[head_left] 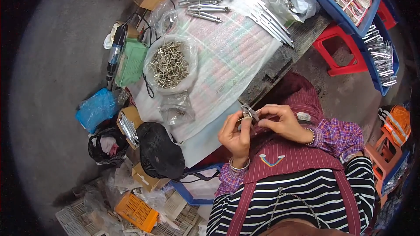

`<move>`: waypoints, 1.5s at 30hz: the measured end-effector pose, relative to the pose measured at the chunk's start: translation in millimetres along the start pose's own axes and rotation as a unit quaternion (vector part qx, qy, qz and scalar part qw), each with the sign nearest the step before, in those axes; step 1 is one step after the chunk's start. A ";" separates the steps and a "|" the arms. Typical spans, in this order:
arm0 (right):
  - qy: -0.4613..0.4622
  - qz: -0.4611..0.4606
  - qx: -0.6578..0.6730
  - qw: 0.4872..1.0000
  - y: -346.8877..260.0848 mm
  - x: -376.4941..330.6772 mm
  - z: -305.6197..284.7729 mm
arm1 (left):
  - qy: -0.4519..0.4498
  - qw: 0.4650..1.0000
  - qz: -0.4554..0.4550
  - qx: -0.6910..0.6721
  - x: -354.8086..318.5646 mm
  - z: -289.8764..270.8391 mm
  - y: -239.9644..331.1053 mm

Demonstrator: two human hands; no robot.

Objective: Assembling small metal components by inserting metal pins into sleeves at a workbench.

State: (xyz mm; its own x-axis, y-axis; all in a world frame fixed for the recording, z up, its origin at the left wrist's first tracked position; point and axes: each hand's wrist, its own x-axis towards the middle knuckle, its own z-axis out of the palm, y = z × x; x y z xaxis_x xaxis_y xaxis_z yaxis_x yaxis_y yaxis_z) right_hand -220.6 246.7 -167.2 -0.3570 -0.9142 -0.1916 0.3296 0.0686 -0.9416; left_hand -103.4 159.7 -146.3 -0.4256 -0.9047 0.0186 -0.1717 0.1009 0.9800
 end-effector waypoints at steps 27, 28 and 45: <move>-0.012 0.020 -0.050 0.998 -2.3 -4.6 5.3 | -0.006 0.981 -0.101 -0.166 -1.3 2.6 -3.6; -0.013 0.019 -0.051 0.998 -1.7 -5.0 5.3 | -0.006 0.981 -0.101 -0.166 -1.5 2.0 -3.6; -0.014 -0.046 -0.091 0.995 -3.9 -4.2 5.1 | -0.100 0.976 -0.153 -0.122 10.1 -10.4 0.8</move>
State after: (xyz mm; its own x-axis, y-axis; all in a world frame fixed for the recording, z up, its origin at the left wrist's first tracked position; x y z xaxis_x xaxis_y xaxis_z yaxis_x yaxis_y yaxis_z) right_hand -215.9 248.3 -161.3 -0.3525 -0.9308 -0.0967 0.1329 0.0525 -0.9897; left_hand -98.6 146.3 -143.3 -0.5563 -0.7762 -0.2969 -0.1111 -0.2846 0.9522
